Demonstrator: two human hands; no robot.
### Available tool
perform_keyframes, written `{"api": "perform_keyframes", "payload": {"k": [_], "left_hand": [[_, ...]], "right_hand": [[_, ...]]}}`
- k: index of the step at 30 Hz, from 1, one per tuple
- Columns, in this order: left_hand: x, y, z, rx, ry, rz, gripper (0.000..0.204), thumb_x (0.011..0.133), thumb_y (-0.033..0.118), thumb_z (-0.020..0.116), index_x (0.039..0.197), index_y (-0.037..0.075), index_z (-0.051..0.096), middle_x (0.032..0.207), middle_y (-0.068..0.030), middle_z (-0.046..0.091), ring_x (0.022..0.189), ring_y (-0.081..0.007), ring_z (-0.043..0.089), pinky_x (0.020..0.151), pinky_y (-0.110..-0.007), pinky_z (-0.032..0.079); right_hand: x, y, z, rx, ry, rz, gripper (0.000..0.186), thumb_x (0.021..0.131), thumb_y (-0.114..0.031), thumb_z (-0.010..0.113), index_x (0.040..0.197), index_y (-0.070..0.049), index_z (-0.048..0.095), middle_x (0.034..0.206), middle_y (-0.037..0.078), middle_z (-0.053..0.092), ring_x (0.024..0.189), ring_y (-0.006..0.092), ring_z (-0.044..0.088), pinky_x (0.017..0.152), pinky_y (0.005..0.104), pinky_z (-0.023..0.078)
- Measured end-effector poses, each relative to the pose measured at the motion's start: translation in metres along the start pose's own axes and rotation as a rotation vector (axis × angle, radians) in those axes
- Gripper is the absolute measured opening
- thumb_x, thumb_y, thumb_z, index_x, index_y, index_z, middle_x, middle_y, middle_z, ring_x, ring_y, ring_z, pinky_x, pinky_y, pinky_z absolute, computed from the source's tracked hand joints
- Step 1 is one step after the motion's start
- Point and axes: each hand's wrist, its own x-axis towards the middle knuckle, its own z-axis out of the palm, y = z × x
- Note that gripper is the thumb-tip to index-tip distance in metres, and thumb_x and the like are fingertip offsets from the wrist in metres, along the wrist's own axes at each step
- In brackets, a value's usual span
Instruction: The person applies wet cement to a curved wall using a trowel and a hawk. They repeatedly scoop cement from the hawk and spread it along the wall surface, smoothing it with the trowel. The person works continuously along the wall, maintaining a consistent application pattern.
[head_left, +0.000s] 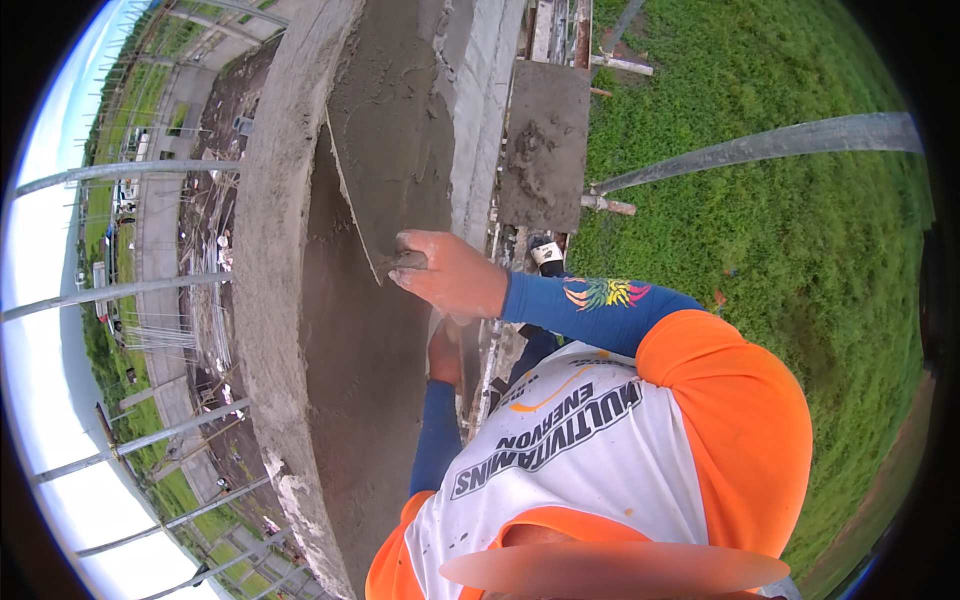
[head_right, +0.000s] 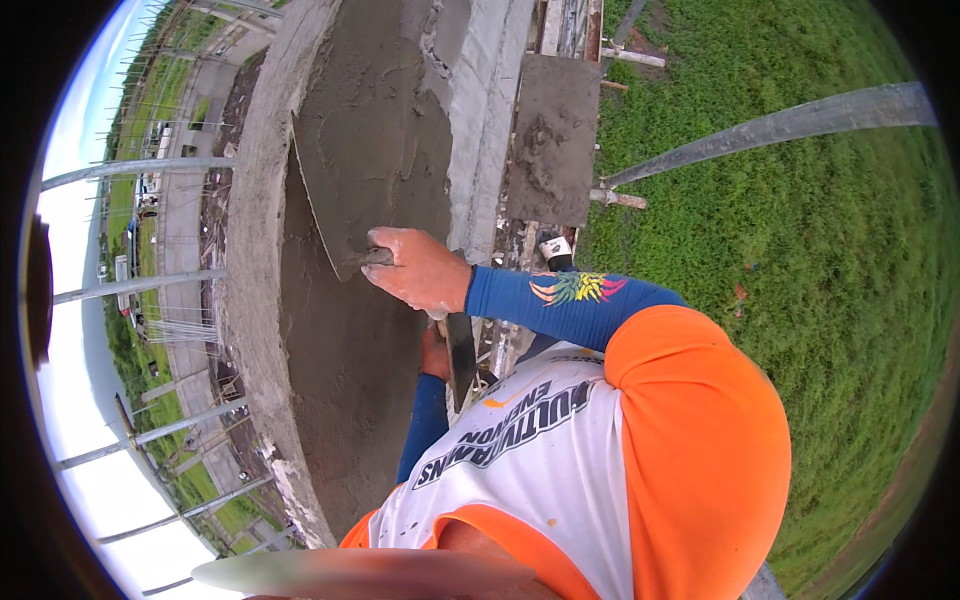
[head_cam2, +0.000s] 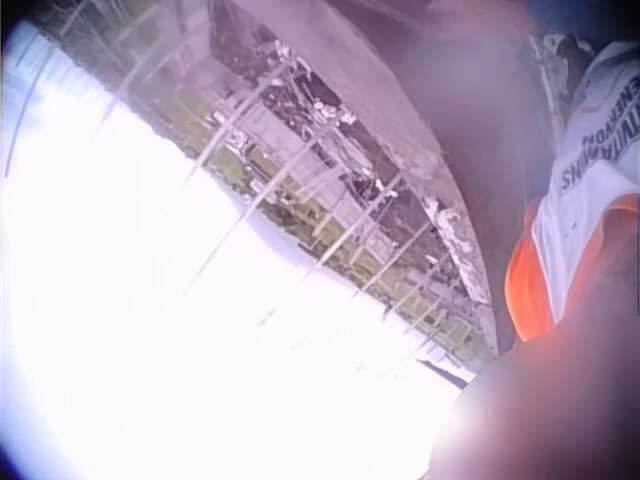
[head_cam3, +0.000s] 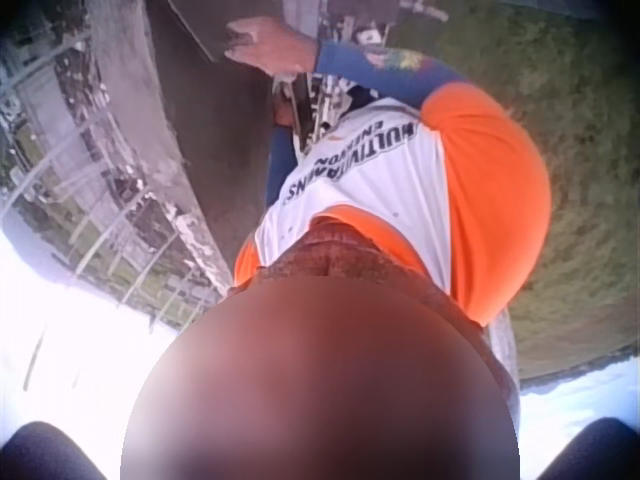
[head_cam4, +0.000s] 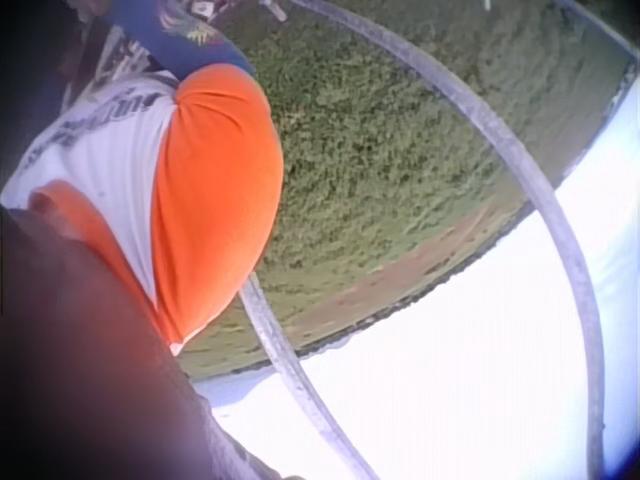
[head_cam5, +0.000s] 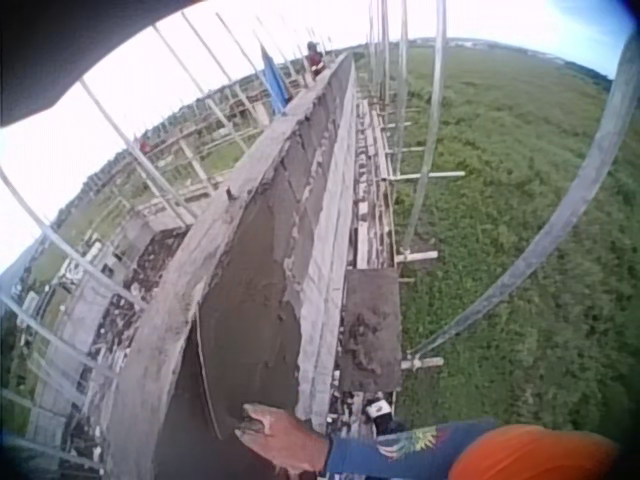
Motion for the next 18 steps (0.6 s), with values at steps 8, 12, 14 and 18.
{"api": "perform_keyframes", "payload": {"k": [8, 12, 14, 18], "left_hand": [[-0.003, -0.008, -0.003, 0.069, -0.01, 0.045, 0.038, 0.09, 0.022, 0.074, 0.121, 0.002, 0.066, 0.105, -0.0179, 0.074, 0.1, -0.0292, 0.071, 0.087, -0.039, 0.053], [-0.007, 0.003, 0.0, 0.141, -0.04, 0.039, 0.038, 0.088, 0.021, 0.075, 0.12, 0.003, 0.066, 0.104, -0.0166, 0.075, 0.098, -0.0306, 0.072, 0.085, -0.04, 0.054], [-0.008, 0.009, 0.002, 0.145, -0.07, 0.006, 0.038, 0.088, 0.02, 0.075, 0.121, 0.003, 0.066, 0.104, -0.0159, 0.075, 0.097, -0.0295, 0.072, 0.086, -0.04, 0.054], [-0.011, 0.014, 0.001, 0.161, -0.057, -0.019, 0.041, 0.088, 0.022, 0.075, 0.122, 0.003, 0.066, 0.104, -0.0162, 0.075, 0.098, -0.0291, 0.073, 0.086, -0.04, 0.054]], "right_hand": [[0.09, 0.008, -0.066, 0.28, 0.278, 0.324, 0.059, 0.099, -0.018, 0.06, 0.144, 0.013, 0.039, 0.059, 0.009, 0.055, 0.045, 0.0188, 0.056, 0.043, 0.0368, 0.049], [0.07, 0.013, -0.043, 0.057, 0.193, 0.184, 0.044, 0.1, -0.02, 0.06, 0.132, 0.007, 0.046, 0.059, 0.008, 0.054, 0.045, 0.0183, 0.056, 0.043, 0.0358, 0.047], [0.034, 0.016, -0.024, 0.102, -0.016, 0.103, 0.039, 0.101, -0.021, 0.06, 0.127, 0.005, 0.048, 0.058, 0.007, 0.054, 0.045, 0.0172, 0.056, 0.042, 0.034, 0.046], [0.0, 0.029, -0.016, 0.289, 0.171, 0.351, 0.037, 0.1, -0.02, 0.063, 0.126, 0.003, 0.051, 0.061, 0.002, 0.053, 0.046, 0.0149, 0.053, 0.044, 0.0337, 0.046]]}}
